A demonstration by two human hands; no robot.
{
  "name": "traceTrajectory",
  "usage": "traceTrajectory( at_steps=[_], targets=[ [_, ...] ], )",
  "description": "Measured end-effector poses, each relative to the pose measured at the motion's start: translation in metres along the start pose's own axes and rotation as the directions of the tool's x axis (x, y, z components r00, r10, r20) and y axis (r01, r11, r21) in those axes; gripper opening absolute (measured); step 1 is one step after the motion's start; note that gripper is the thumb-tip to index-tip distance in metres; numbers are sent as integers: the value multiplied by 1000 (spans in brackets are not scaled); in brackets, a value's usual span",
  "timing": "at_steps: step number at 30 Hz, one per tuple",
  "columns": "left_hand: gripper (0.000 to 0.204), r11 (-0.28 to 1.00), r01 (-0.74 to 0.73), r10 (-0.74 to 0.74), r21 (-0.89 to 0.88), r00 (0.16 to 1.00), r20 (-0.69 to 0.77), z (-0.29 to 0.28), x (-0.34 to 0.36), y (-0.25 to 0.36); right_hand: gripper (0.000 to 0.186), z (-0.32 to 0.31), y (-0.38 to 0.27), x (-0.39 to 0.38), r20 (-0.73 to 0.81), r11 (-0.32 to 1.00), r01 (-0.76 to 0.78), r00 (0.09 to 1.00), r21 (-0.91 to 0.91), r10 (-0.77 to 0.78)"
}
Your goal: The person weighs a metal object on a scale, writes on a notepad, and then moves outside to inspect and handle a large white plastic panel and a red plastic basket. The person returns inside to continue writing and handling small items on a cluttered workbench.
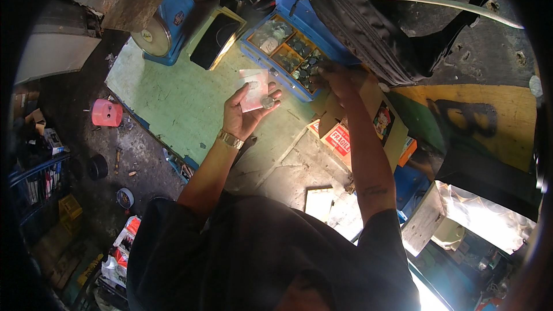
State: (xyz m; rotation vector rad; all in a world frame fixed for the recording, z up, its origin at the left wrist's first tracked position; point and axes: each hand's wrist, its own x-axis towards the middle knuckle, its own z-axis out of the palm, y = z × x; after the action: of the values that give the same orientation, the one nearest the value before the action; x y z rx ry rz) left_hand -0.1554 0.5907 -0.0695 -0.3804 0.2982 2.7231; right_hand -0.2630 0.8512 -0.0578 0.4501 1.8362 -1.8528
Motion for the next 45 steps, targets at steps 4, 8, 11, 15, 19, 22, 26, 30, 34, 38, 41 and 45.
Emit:
traceTrajectory(
  at_steps=[4, 8, 11, 15, 19, 22, 26, 30, 34, 38, 41, 45],
  targets=[
    [59, 999, 15, -14, -32, 1000, 15, -1, 6, -6, 29, 13, -22, -14, 164, 1000, -21, 986, -7, 22],
    [58, 997, 32, -30, -75, 999, 25, 6, 15, -18, 28, 50, -31, -41, 299, 955, 165, 950, -248, -86],
    [56, 993, 58, -53, -98, 997, 52, -1, 17, -24, 28, 71, -31, -55, 216, 871, 232, 965, -434, -150],
    [54, 994, 87, -88, -71, 996, -12, 2, 17, -32, 27, 57, -33, -84, 80, 704, 322, 932, -632, -355],
    [52, 958, 188, -178, -216, 982, 64, -10, 8, -34, 23, 49, -24, -166, -36, 750, 321, 908, -578, -417],
    [34, 977, 184, -191, -106, 980, -60, -19, -7, -24, 18, 22, 35, -239, -169, 769, 178, 922, -614, -348],
    [27, 930, 368, -369, 27, 926, 75, -40, -21, -16, 14, -12, 153, -329, -363, 717, -76, 896, -693, -256],
    [23, 822, 546, -533, 160, 837, -119, -35, -49, -36, 19, -7, 266, -401, -370, 572, -82, 834, -816, -408],
    [21, 654, 711, -655, 258, 703, -276, -28, -92, -69, 18, 25, 284, -412, -569, 797, -142, 773, -587, -281],
    [23, 529, 793, -745, 302, 604, -283, -24, -134, -145, 20, 57, 263, -426, -706, 986, 2, 698, -166, -120],
    [22, 475, 842, -834, 256, 523, -174, -17, -164, -210, 24, 74, 236, -451, -759, 948, 215, 650, 237, 42],
    [20, 373, 887, -917, 273, 398, -37, 32, -205, -295, 25, 63, 250, -506, -956, 968, 243, 292, 57, -17]
  ],
)
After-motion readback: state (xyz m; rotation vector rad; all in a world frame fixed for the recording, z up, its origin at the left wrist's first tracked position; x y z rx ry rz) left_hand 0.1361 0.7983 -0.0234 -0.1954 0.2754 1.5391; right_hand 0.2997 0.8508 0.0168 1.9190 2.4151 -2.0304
